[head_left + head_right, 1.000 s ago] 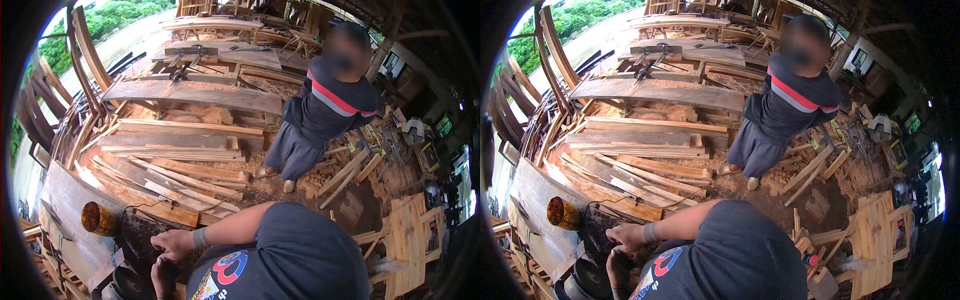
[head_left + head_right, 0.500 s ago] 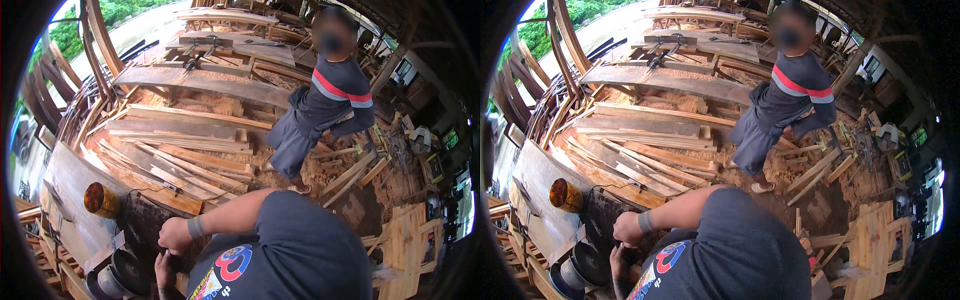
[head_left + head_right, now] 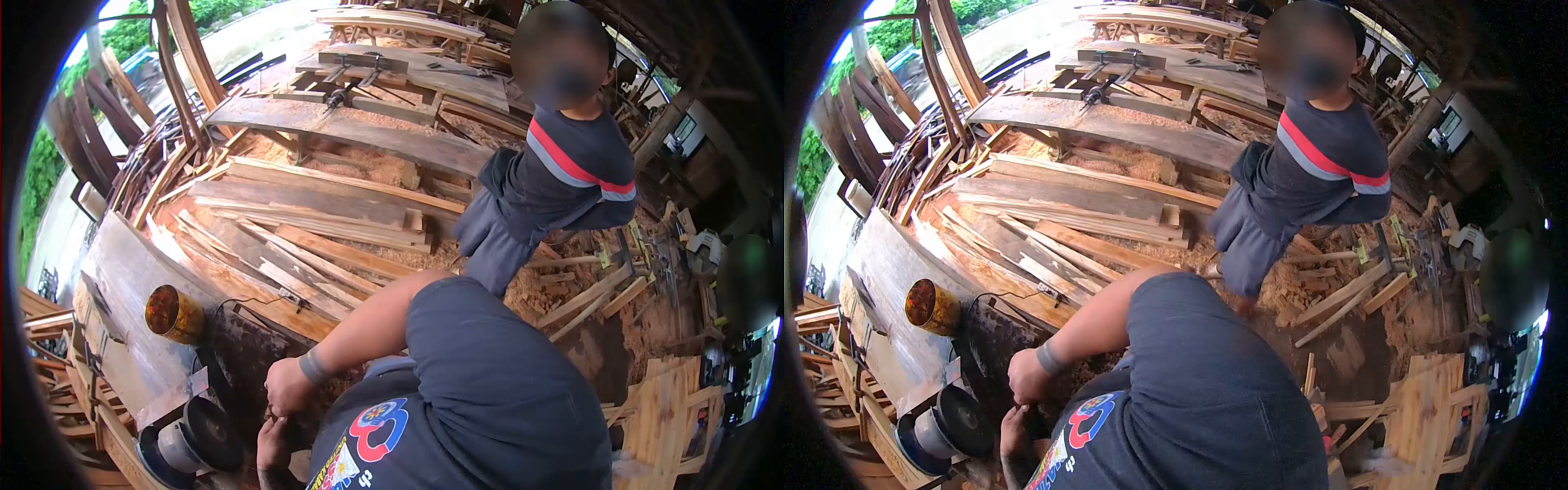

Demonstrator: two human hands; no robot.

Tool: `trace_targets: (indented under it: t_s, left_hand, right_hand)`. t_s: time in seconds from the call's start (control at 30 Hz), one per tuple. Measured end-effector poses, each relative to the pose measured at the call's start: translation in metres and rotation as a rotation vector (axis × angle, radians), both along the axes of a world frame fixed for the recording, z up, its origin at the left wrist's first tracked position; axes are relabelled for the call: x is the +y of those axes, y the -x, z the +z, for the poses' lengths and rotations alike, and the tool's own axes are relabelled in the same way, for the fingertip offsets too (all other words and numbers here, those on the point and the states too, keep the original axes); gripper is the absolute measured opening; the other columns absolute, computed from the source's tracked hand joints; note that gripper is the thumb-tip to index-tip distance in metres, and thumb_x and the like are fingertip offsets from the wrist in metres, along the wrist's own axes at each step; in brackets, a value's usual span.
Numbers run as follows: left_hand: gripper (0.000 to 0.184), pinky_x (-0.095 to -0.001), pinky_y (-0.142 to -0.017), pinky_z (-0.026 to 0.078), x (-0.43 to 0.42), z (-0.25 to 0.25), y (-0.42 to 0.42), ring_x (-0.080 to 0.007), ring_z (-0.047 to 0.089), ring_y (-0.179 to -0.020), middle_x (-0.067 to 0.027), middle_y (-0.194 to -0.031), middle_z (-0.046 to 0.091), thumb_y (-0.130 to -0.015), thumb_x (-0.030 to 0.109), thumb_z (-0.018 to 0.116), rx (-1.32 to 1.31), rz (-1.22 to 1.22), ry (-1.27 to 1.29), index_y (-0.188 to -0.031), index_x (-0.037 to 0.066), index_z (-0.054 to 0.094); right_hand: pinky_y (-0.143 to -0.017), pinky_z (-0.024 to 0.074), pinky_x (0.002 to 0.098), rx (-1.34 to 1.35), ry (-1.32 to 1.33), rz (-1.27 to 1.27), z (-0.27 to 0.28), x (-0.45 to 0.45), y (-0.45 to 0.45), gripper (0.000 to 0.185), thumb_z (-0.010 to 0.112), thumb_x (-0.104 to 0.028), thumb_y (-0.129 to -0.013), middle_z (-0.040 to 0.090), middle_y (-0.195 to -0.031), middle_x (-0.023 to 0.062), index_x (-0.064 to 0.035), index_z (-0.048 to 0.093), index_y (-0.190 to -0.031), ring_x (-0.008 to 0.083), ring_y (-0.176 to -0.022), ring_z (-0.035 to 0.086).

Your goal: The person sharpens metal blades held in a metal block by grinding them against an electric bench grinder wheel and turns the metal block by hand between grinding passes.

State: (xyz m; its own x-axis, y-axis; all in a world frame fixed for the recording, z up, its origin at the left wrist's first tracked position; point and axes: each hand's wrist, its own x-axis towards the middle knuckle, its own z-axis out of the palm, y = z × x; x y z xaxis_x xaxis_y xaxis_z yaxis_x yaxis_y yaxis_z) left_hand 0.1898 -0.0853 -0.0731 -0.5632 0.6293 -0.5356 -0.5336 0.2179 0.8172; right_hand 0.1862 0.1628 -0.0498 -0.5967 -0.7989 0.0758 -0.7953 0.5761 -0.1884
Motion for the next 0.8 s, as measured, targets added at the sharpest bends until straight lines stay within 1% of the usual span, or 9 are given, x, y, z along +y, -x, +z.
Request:
trace_targets:
  t_s: [0.17, 0.2, 0.27, 0.33, 0.37, 0.43, 0.53, 0.57, 0.8]
  left_hand:
    - [0.033, -0.0337, -0.073, 0.057, 0.031, 0.006, 0.004, -0.0136, 0.068, -0.088, 0.0001, -0.103, 0.071, -0.117, 0.025, 0.055, 0.018, 0.117, 0.008, -0.129, 0.000, 0.072]
    - [0.040, -0.0352, -0.076, 0.058, 0.051, 0.020, 0.002, -0.0159, 0.070, -0.092, -0.0026, -0.111, 0.072, -0.118, 0.033, 0.051, -0.058, 0.153, -0.082, -0.141, 0.003, 0.065]
    - [0.058, -0.0381, -0.082, 0.061, 0.090, 0.048, -0.004, -0.0205, 0.073, -0.101, -0.0080, -0.126, 0.072, -0.120, 0.048, 0.043, -0.220, 0.223, -0.255, -0.164, 0.010, 0.051]
    - [0.068, -0.0422, -0.103, 0.056, 0.114, 0.037, 0.004, -0.0275, 0.068, -0.123, -0.0127, -0.139, 0.068, -0.120, 0.056, 0.036, -0.172, 0.319, -0.254, -0.165, 0.007, 0.049]
    - [0.068, -0.0421, -0.107, 0.055, 0.117, 0.037, 0.006, -0.0295, 0.066, -0.125, -0.0152, -0.138, 0.068, -0.118, 0.059, 0.038, -0.429, 0.332, -0.303, -0.158, 0.007, 0.056]
    - [0.068, -0.0466, -0.091, 0.062, 0.122, 0.026, 0.022, -0.0321, 0.073, -0.108, -0.0146, -0.124, 0.072, -0.116, 0.066, 0.037, -0.528, 0.213, -0.386, -0.143, 0.009, 0.063]
    - [0.082, -0.0478, -0.068, 0.063, 0.156, 0.063, 0.022, -0.0341, 0.076, -0.075, -0.0165, -0.099, 0.076, -0.111, 0.078, 0.025, -0.454, 0.187, -0.347, -0.132, 0.011, 0.067]
    - [0.083, -0.0475, -0.068, 0.063, 0.153, 0.060, 0.021, -0.0341, 0.076, -0.076, -0.0169, -0.099, 0.076, -0.111, 0.079, 0.024, -0.460, 0.191, -0.385, -0.132, 0.011, 0.067]
    - [0.085, -0.0440, -0.066, 0.064, 0.167, 0.061, 0.022, -0.0332, 0.076, -0.075, -0.0191, -0.097, 0.075, -0.112, 0.076, 0.022, -0.544, 0.278, -0.611, -0.131, 0.006, 0.066]
  right_hand:
    - [-0.083, 0.0612, 0.0526, -0.307, 0.378, -0.276, 0.033, 0.053, -0.005, 0.030, 0.079, -0.038, -0.085, 0.077, -0.093, 0.0136, -0.0113, 0.077, -0.097, 0.0381, -0.095, 0.076]
    - [-0.085, 0.0602, 0.0534, -0.376, 0.486, -0.319, 0.037, 0.060, -0.008, 0.037, 0.081, -0.041, -0.084, 0.076, -0.096, 0.0162, -0.0084, 0.074, -0.101, 0.0413, -0.098, 0.074]
    - [-0.086, 0.0599, 0.0532, -0.125, 0.584, -0.436, 0.014, 0.063, -0.009, 0.035, 0.079, -0.040, -0.086, 0.074, -0.094, 0.0166, -0.0087, 0.073, -0.101, 0.0425, -0.097, 0.073]
    - [-0.084, 0.0602, 0.0515, -0.097, 0.566, -0.332, 0.010, 0.074, -0.001, 0.028, 0.076, -0.037, -0.087, 0.071, -0.098, 0.0165, -0.0107, 0.073, -0.098, 0.0413, -0.096, 0.072]
    - [-0.082, 0.0604, 0.0494, -0.130, 0.571, -0.336, 0.019, 0.084, -0.006, 0.023, 0.076, -0.031, -0.086, 0.072, -0.102, 0.0168, -0.0106, 0.072, -0.097, 0.0396, -0.094, 0.072]
    - [-0.083, 0.0601, 0.0473, -0.114, 0.509, -0.284, 0.059, 0.115, -0.003, 0.017, 0.075, -0.015, -0.086, 0.072, -0.103, 0.0159, -0.0101, 0.075, -0.102, 0.0376, -0.098, 0.073]
    - [-0.085, 0.0612, 0.0451, -0.040, 0.661, -0.169, 0.063, 0.143, 0.011, 0.035, 0.070, 0.003, -0.085, 0.071, -0.119, 0.0175, -0.0114, 0.081, -0.115, 0.0375, -0.099, 0.074]
    - [-0.089, 0.0610, 0.0463, -0.121, 0.725, -0.210, 0.069, 0.143, 0.006, 0.032, 0.078, -0.003, -0.081, 0.071, -0.121, 0.0149, -0.0101, 0.078, -0.112, 0.0387, -0.106, 0.073]
    - [-0.101, 0.0558, 0.0475, -0.161, 0.660, -0.035, 0.065, 0.165, 0.021, 0.028, 0.074, 0.002, -0.083, 0.069, -0.127, 0.0173, -0.0088, 0.077, -0.109, 0.0413, -0.114, 0.069]
